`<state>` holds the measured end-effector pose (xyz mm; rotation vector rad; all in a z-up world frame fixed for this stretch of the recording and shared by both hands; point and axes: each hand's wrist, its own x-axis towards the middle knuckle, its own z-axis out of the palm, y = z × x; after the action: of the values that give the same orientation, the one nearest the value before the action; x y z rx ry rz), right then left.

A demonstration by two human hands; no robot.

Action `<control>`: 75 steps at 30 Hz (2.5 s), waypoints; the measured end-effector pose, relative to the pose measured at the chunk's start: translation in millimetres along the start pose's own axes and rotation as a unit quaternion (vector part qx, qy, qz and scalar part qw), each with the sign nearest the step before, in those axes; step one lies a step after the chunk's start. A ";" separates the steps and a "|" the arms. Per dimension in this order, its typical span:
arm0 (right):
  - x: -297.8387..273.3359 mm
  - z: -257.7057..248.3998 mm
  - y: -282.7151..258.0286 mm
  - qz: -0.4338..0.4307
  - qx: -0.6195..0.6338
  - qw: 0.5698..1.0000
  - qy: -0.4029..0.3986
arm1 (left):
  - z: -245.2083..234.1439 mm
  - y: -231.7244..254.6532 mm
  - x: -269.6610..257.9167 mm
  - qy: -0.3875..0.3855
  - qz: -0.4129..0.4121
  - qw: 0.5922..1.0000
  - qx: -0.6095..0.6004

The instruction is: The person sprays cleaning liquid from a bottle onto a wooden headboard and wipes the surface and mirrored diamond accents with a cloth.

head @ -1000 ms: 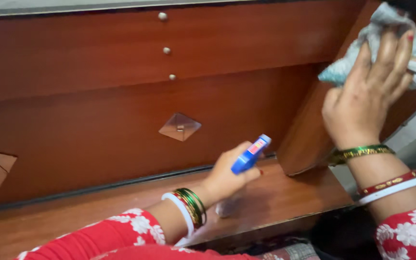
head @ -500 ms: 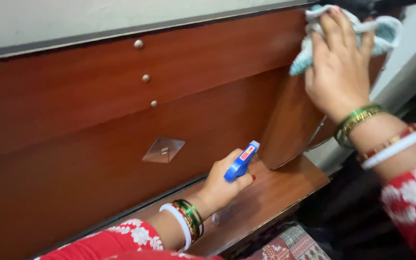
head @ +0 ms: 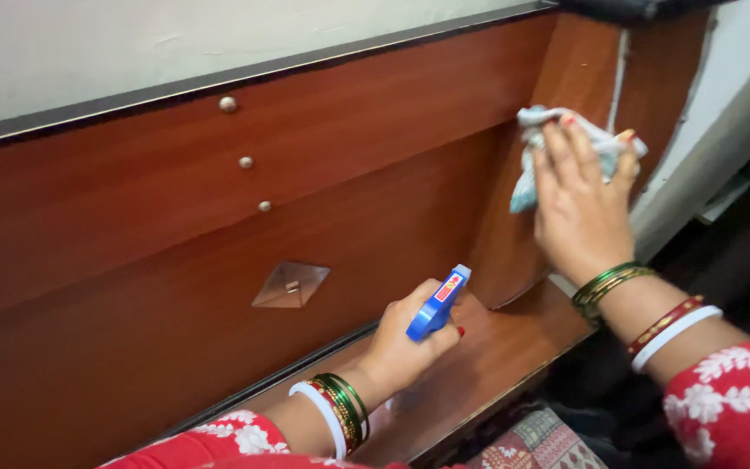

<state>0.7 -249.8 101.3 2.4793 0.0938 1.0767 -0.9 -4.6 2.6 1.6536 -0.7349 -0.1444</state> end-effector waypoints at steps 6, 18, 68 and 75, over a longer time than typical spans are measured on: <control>-9.3 -28.8 12.0 -0.006 0.177 0.984 0.020 | 21.6 -16.0 23.1 0.087 0.166 0.971 0.148; 4.6 -50.3 75.2 -0.036 0.335 0.934 0.123 | 59.8 69.6 113.8 0.178 0.105 0.978 -0.032; 24.0 30.3 -9.7 -0.243 -0.148 0.944 -0.166 | 8.9 -1.6 2.5 0.184 -0.010 0.983 -0.004; -63.3 108.7 -69.0 -0.270 -0.137 0.889 -0.343 | 6.9 -7.0 -8.4 0.180 0.011 0.984 0.000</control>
<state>41.3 -241.3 -36.0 2.2185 0.3589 -0.0381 -8.2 -5.6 -8.0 1.6137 -0.4766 0.1689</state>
